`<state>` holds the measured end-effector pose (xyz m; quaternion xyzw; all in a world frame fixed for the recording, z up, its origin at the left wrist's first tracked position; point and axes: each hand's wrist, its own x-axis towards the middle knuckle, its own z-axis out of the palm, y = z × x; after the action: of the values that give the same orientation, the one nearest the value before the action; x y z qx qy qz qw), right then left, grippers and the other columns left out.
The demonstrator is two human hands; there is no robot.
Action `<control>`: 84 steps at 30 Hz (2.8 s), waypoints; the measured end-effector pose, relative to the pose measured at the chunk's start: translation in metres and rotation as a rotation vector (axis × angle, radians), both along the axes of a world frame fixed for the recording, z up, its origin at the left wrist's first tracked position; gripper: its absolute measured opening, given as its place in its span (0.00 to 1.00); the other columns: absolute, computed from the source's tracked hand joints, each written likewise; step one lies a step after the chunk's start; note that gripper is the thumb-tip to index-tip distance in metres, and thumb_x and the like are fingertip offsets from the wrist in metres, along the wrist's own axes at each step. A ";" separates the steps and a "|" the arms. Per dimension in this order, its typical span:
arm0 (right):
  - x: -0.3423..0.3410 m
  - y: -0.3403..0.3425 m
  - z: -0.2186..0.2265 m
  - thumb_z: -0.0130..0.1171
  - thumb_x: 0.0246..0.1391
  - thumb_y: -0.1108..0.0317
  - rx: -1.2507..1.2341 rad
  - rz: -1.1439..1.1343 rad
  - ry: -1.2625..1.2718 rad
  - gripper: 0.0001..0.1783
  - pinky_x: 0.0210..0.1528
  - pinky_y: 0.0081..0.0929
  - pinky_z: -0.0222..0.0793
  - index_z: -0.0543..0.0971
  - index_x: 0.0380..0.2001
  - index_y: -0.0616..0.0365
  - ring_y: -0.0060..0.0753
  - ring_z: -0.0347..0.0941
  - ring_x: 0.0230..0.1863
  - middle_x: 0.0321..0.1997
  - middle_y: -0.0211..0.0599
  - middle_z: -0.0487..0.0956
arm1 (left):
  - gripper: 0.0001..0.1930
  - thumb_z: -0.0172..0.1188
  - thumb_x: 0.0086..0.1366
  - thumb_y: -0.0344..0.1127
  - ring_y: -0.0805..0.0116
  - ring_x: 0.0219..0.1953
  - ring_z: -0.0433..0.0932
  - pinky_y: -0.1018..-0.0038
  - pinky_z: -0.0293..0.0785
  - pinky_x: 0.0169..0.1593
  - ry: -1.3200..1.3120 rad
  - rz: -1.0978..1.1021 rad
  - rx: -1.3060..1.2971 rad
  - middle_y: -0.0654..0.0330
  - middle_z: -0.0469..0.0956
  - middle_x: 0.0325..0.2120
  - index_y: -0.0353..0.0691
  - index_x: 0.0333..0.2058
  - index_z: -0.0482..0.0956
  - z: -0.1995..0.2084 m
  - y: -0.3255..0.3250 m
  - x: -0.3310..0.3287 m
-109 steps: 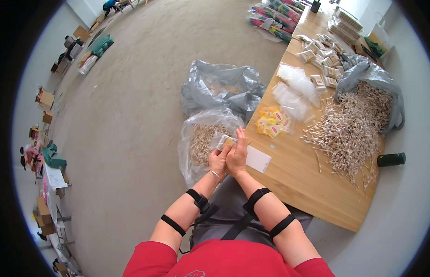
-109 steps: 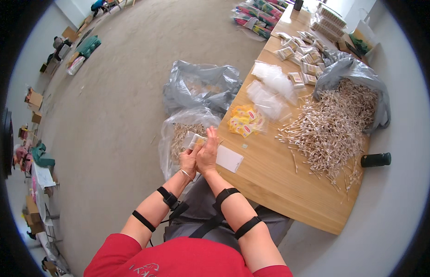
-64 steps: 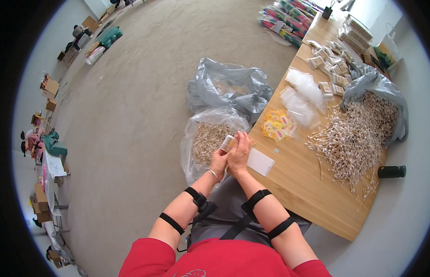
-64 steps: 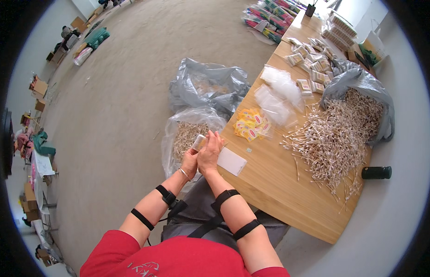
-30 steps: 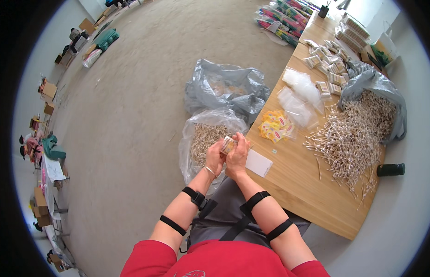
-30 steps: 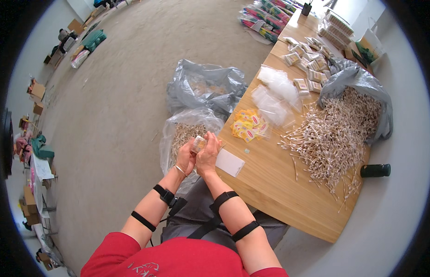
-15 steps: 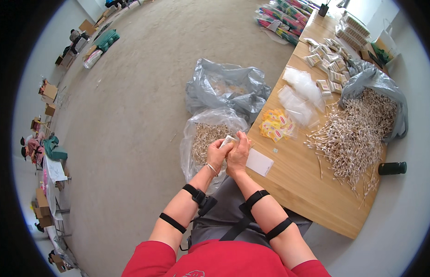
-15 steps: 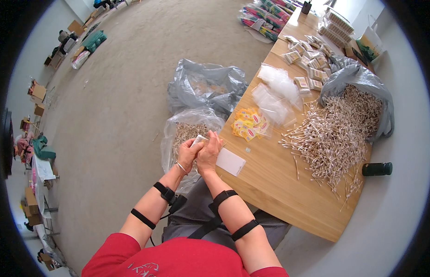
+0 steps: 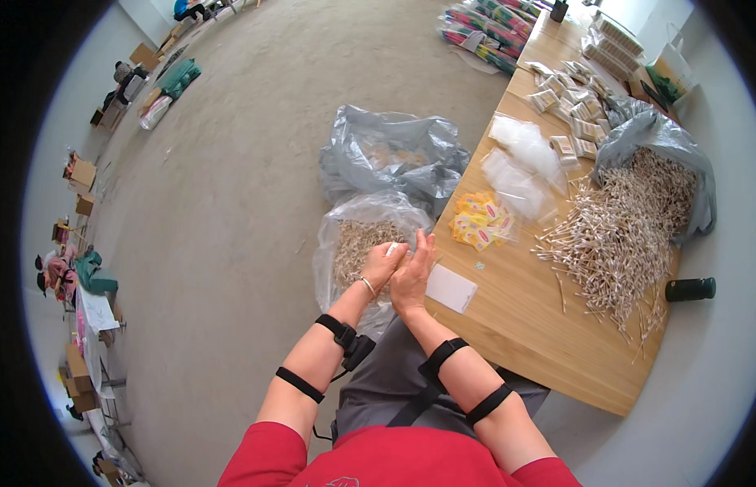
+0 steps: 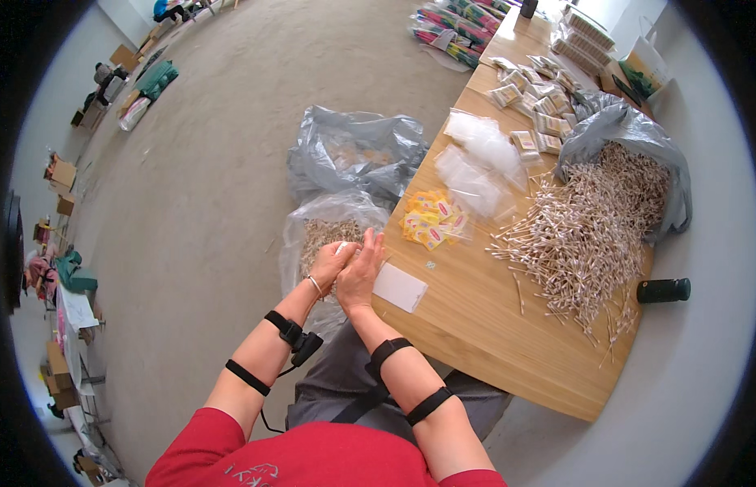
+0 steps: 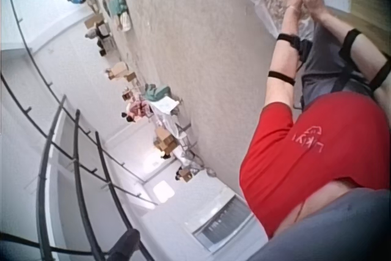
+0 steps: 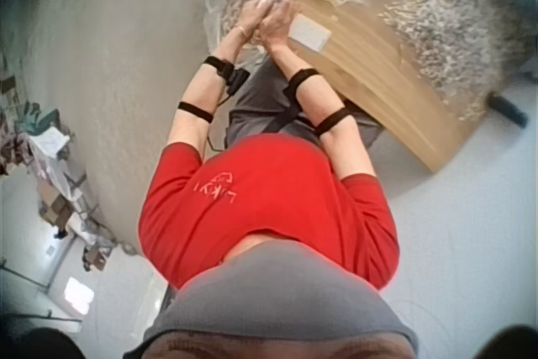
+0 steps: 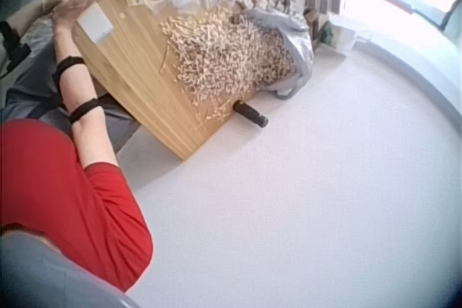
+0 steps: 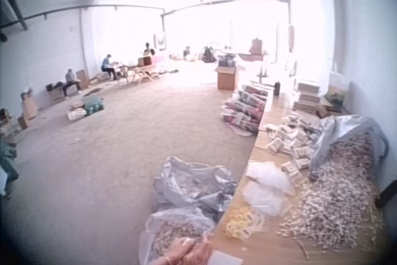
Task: Aligning cotton swabs and placing them into small plastic bags.
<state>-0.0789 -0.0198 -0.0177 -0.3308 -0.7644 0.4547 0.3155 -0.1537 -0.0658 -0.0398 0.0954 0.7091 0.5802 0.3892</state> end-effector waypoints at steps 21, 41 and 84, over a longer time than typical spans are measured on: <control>0.006 0.020 0.024 0.26 0.61 0.35 -0.607 0.324 0.098 0.47 0.69 0.31 0.41 0.56 0.61 0.73 0.46 0.48 0.69 0.66 0.58 0.57 | 0.17 0.56 0.64 0.50 0.84 0.26 0.70 0.83 0.69 0.29 0.362 0.223 0.334 0.69 0.75 0.25 0.40 0.32 0.76 0.066 -0.031 0.022; 0.147 0.109 0.124 0.43 0.62 0.56 0.224 0.440 -0.320 0.20 0.39 0.42 0.67 0.75 0.31 0.63 0.53 0.71 0.39 0.35 0.51 0.75 | 0.17 0.60 0.62 0.31 0.73 0.40 0.78 0.77 0.75 0.45 -0.224 -0.557 0.467 0.59 0.76 0.41 0.35 0.48 0.68 0.117 0.030 0.110; 0.209 0.075 0.142 0.63 0.37 0.75 0.697 0.344 0.075 0.10 0.43 0.33 0.70 0.74 0.26 0.55 0.39 0.70 0.40 0.39 0.35 0.72 | 0.07 0.63 0.59 0.30 0.81 0.31 0.73 0.77 0.72 0.35 0.411 -0.686 0.343 0.65 0.80 0.28 0.37 0.36 0.79 0.110 0.010 0.137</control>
<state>0.1304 0.0557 0.1240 -0.0542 -0.9052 0.2260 0.3559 -0.0166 -0.0557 0.0705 0.5022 0.5926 0.4957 0.3886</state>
